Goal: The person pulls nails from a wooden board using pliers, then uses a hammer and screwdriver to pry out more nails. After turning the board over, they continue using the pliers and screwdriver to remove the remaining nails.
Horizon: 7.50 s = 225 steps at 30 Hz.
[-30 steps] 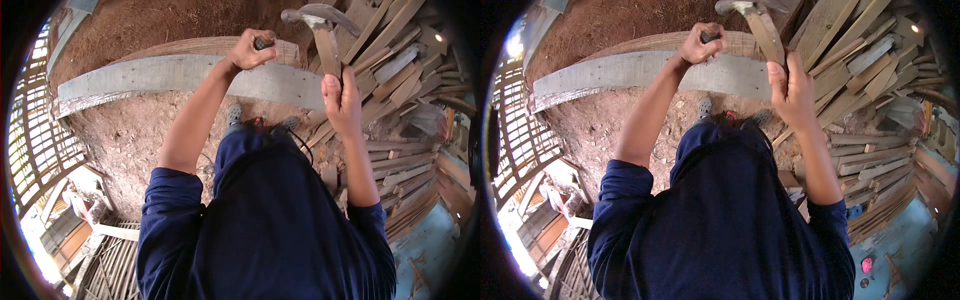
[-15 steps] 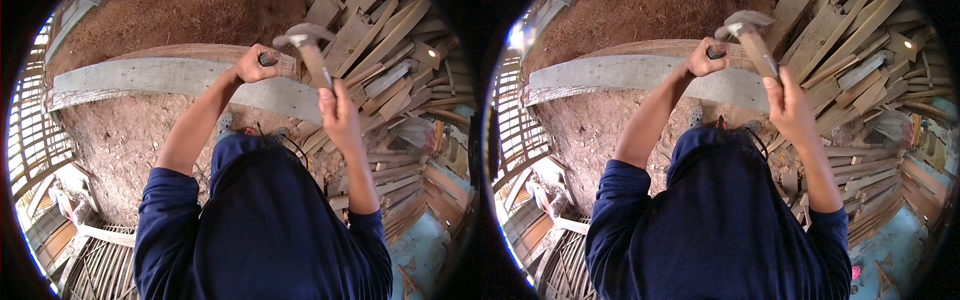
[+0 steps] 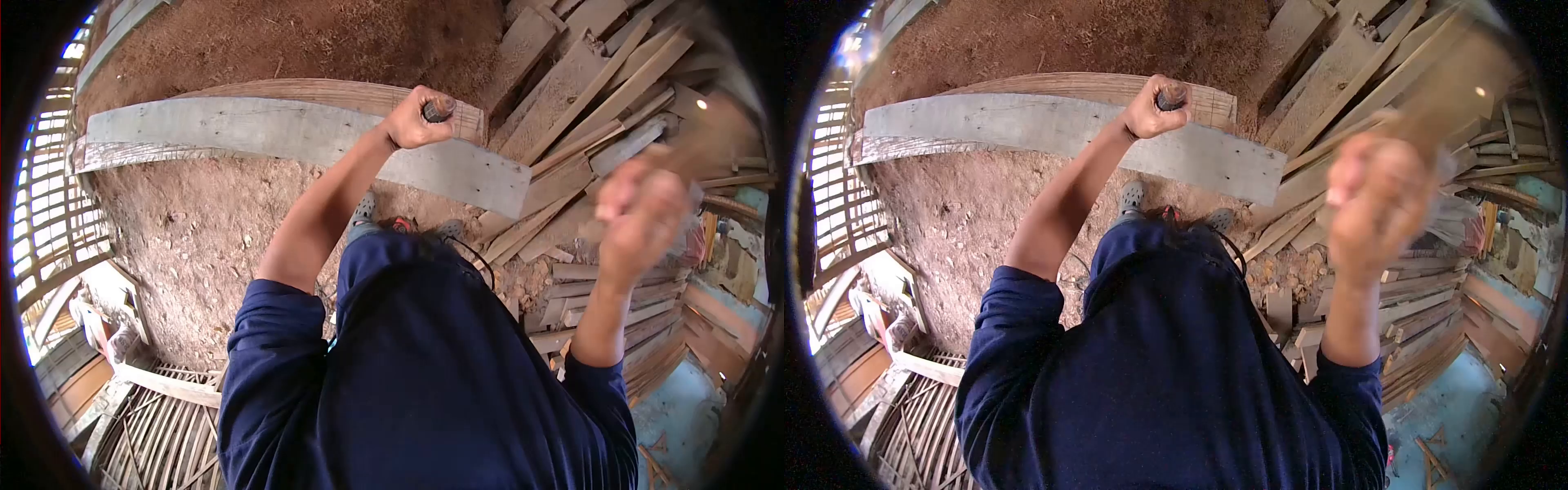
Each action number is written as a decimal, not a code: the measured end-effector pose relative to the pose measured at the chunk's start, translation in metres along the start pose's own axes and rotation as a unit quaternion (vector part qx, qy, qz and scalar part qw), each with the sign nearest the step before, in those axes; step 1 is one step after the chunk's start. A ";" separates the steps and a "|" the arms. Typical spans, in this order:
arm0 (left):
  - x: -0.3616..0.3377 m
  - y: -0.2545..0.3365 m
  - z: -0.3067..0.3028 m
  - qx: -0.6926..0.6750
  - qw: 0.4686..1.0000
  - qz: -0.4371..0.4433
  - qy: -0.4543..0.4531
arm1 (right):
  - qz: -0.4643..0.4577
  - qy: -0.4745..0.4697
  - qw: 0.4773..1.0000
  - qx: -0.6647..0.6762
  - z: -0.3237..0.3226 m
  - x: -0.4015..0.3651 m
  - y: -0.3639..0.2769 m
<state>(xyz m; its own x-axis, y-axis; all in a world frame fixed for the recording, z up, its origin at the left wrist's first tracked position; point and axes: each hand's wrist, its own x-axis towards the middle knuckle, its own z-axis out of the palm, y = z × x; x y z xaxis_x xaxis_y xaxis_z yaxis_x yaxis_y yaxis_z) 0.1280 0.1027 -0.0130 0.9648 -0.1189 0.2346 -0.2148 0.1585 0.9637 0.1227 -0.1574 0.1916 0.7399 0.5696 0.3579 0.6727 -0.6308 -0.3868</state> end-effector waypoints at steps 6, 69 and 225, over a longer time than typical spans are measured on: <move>0.002 0.001 -0.005 0.028 0.998 0.052 -0.025 | 0.171 -0.141 0.971 0.091 0.028 -0.012 0.002; 0.082 0.020 0.001 0.120 0.904 -0.381 0.153 | 0.161 0.039 0.986 0.019 0.191 -0.106 0.093; -0.109 0.012 -0.126 0.712 0.642 -0.093 0.269 | -0.077 -0.391 0.917 0.001 0.135 0.065 0.004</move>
<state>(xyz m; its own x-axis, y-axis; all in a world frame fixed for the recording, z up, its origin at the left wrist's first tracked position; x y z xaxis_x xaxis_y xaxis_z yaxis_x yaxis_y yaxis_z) 0.0391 0.2410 -0.0436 0.8242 0.4114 0.3892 0.3610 -0.9112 0.1987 0.1744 -0.0519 0.0983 0.4133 0.8564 -0.3095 0.7693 -0.5102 -0.3846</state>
